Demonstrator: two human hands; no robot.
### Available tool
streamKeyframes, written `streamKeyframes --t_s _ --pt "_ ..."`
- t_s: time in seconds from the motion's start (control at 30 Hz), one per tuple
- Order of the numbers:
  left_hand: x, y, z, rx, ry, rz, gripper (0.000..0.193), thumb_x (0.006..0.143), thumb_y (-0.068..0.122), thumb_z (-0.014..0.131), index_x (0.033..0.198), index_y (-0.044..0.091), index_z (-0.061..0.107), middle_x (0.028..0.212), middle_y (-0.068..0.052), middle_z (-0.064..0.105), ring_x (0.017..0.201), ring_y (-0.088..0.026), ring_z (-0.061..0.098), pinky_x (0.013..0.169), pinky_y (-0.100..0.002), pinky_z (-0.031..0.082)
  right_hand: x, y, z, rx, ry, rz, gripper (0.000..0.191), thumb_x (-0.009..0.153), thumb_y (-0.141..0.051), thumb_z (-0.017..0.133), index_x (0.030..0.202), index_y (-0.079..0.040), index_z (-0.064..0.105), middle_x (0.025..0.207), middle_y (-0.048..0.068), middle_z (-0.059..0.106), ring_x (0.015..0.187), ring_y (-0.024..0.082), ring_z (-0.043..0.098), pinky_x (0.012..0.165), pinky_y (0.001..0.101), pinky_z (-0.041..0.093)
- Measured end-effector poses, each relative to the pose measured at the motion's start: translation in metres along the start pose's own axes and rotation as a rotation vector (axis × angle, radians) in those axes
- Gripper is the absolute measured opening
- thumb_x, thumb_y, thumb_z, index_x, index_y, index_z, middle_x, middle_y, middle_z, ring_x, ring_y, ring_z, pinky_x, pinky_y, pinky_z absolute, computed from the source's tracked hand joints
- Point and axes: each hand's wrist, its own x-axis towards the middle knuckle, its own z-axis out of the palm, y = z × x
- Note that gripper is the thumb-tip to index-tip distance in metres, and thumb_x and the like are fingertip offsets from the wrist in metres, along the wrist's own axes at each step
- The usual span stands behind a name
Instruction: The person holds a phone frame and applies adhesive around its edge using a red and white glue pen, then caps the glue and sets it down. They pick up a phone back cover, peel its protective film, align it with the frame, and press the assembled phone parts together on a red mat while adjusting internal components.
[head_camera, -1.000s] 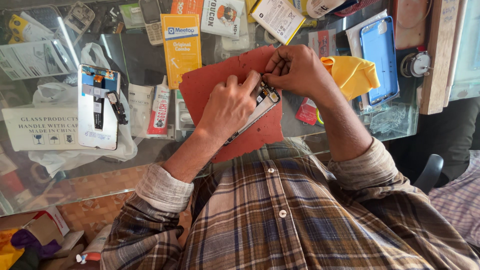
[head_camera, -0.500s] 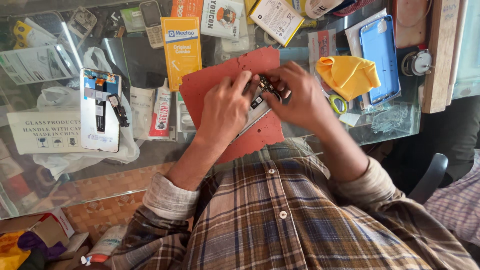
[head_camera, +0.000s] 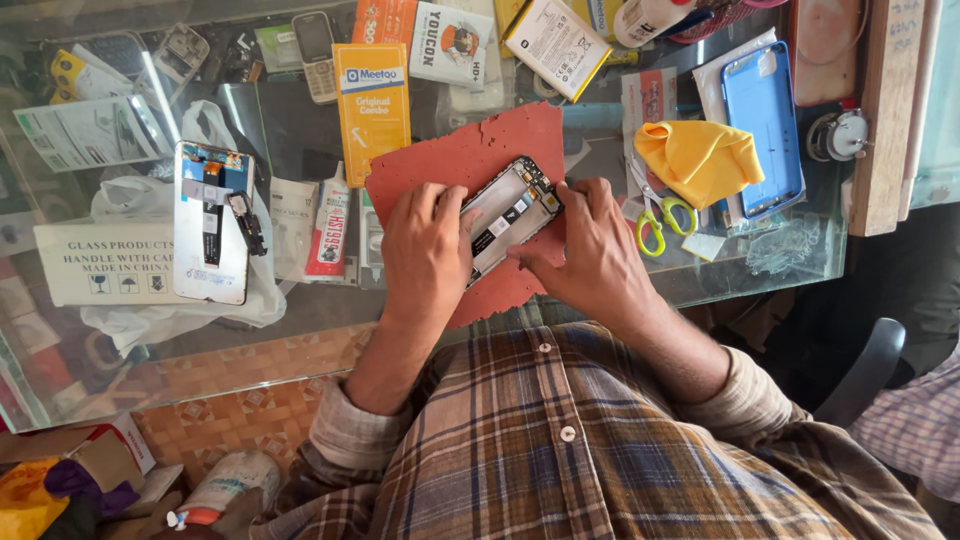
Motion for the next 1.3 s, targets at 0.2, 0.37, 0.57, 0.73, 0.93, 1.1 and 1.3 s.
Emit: streamKeyframes --t_s 0.2,0.37,0.57,0.73,0.93,1.1,1.3 --pt "0.004 -0.003 0.009 -0.008 -0.029 0.007 0.013 0.090 0.000 0.073 0.095 0.002 0.061 0.095 -0.011 0.059 0.093 -0.032 0.063 0.079 -0.044 0.051 0.009 0.016 -0.001 0.112 0.052 -0.031 0.057 0.086 -0.030 0.088 0.121 0.003 0.059 0.110 0.016 0.059 0.093 0.032 0.066 0.081 0.0425 0.053" --pt "-0.001 0.002 0.008 -0.056 0.073 0.029 0.014 0.094 0.000 0.070 0.099 0.001 0.057 0.096 -0.012 0.058 0.094 -0.033 0.062 0.081 -0.045 0.052 0.014 0.022 -0.001 0.200 0.006 0.155 0.040 0.093 -0.026 0.081 0.115 0.001 0.061 0.102 0.013 0.061 0.083 0.024 0.065 0.074 0.0355 0.053" --pt "0.001 0.004 -0.005 -0.484 0.059 -0.082 0.018 0.102 -0.001 0.060 0.120 -0.004 0.063 0.100 -0.012 0.061 0.090 -0.027 0.064 0.077 -0.039 0.053 0.020 0.016 -0.003 0.994 -0.036 0.212 0.037 0.097 -0.005 0.065 0.130 -0.003 0.049 0.113 0.008 0.069 0.097 0.010 0.068 0.084 0.0262 0.058" --pt "0.007 0.006 -0.023 -0.817 -0.028 -0.080 0.022 0.103 0.003 0.062 0.124 -0.004 0.065 0.112 -0.012 0.070 0.095 -0.018 0.070 0.080 -0.030 0.056 0.019 0.007 -0.015 0.829 0.053 -0.003 0.032 0.100 0.006 0.062 0.131 0.004 0.054 0.121 0.011 0.068 0.108 0.013 0.067 0.093 0.0265 0.057" --pt "0.012 0.019 -0.026 -0.890 0.045 -0.071 0.023 0.103 0.007 0.066 0.124 -0.002 0.070 0.104 -0.010 0.077 0.092 -0.012 0.074 0.080 -0.024 0.060 0.018 -0.005 -0.020 0.514 0.121 -0.118 0.031 0.095 0.006 0.070 0.125 0.003 0.063 0.109 0.008 0.073 0.095 0.011 0.072 0.083 0.0222 0.056" --pt "0.008 0.026 -0.030 -0.734 0.094 -0.043 0.017 0.098 0.004 0.070 0.114 -0.003 0.074 0.087 -0.009 0.076 0.075 -0.014 0.071 0.070 -0.026 0.055 0.012 -0.020 -0.019 0.834 0.142 -0.200 0.037 0.091 0.007 0.066 0.127 0.009 0.057 0.127 0.014 0.060 0.112 0.015 0.062 0.099 0.0242 0.051" --pt "-0.002 0.040 -0.035 -0.802 0.099 0.041 0.019 0.100 0.003 0.068 0.117 -0.002 0.071 0.095 -0.010 0.076 0.085 -0.014 0.078 0.072 -0.026 0.063 0.009 -0.031 -0.009 0.875 0.232 -0.242 0.028 0.090 0.008 0.069 0.116 0.007 0.061 0.118 0.014 0.059 0.102 0.013 0.060 0.084 0.0215 0.052"
